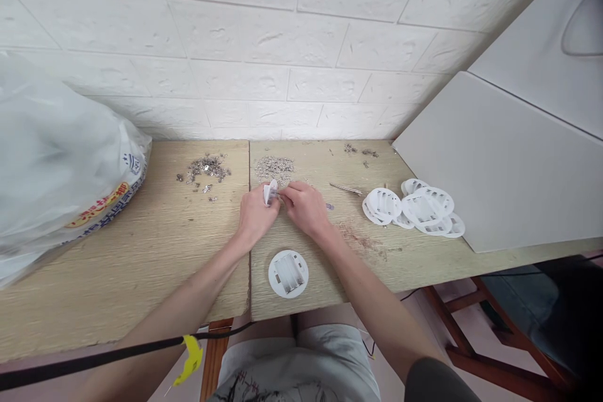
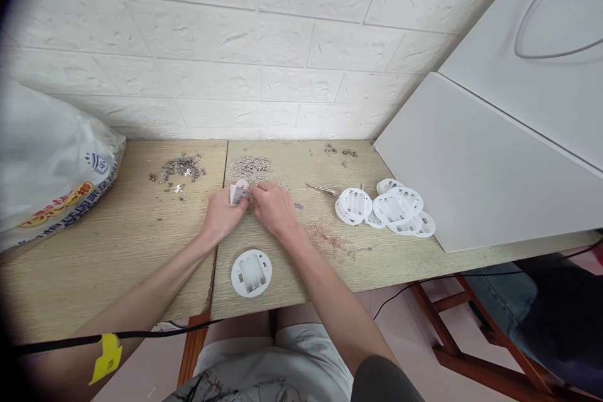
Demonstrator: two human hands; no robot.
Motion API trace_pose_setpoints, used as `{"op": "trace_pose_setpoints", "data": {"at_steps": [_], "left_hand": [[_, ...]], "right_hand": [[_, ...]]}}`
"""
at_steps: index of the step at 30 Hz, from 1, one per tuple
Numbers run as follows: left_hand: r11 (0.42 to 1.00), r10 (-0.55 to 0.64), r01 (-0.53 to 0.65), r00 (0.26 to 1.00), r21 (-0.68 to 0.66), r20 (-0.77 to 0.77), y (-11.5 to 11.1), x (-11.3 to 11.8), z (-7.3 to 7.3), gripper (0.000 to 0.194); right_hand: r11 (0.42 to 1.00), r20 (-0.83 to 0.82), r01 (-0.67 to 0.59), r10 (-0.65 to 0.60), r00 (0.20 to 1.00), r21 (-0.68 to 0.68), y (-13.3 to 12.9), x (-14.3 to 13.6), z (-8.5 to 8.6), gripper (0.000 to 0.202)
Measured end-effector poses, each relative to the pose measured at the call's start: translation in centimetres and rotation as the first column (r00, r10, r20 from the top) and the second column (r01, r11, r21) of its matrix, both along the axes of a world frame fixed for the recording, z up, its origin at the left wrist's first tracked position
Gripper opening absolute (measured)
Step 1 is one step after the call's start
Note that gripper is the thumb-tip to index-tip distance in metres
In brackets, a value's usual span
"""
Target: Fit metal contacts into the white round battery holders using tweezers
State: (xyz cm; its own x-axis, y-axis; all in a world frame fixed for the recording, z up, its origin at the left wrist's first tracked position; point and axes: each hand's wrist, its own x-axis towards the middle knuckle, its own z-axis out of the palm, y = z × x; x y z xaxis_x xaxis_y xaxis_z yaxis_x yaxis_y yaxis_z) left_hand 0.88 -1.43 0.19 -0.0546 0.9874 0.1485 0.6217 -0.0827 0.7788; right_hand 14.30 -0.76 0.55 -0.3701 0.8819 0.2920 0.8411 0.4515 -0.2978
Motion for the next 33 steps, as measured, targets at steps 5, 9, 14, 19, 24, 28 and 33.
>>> {"op": "trace_pose_setpoints", "data": {"at_steps": [5,9,14,19,24,28,33], "left_hand": [[1.0,-0.005,0.005,1.0,0.001,-0.018,-0.1,0.1,0.1,0.011],[1.0,-0.006,0.008,0.997,0.022,-0.072,0.0,0.2,0.0,0.009],[1.0,-0.006,0.007,0.999,0.019,-0.035,0.4,-0.1,0.1,0.008],[0.997,0.045,-0.036,0.99,-0.065,0.137,0.6,-0.5,0.4,0.01],[0.994,0.058,-0.025,0.951,-0.11,0.305,0.7,-0.4,0.4,0.008],[0.995,0.03,0.006,0.938,-0.101,0.345,0.7,-0.4,0.3,0.008],[0.99,0.008,0.065,0.865,-0.128,0.501,0.6,-0.3,0.6,0.018]], "right_hand": [[1.0,0.012,0.0,0.0,1.0,0.024,0.0,-0.1,-0.1,0.027],[1.0,0.02,-0.007,0.006,1.0,0.021,0.0,-0.1,-0.2,0.028],[1.0,-0.1,0.012,-0.012,0.995,0.003,0.1,-0.2,-0.5,0.025],[1.0,-0.312,-0.009,0.001,0.95,-0.024,0.7,0.4,-0.6,0.023],[0.998,-0.442,-0.039,0.056,0.895,0.047,1.4,1.5,-0.4,0.029],[0.999,-0.494,-0.015,0.03,0.869,0.035,1.4,1.8,-0.3,0.032],[0.999,-0.522,0.023,-0.044,0.852,-0.047,1.2,1.3,-0.1,0.034]]}}
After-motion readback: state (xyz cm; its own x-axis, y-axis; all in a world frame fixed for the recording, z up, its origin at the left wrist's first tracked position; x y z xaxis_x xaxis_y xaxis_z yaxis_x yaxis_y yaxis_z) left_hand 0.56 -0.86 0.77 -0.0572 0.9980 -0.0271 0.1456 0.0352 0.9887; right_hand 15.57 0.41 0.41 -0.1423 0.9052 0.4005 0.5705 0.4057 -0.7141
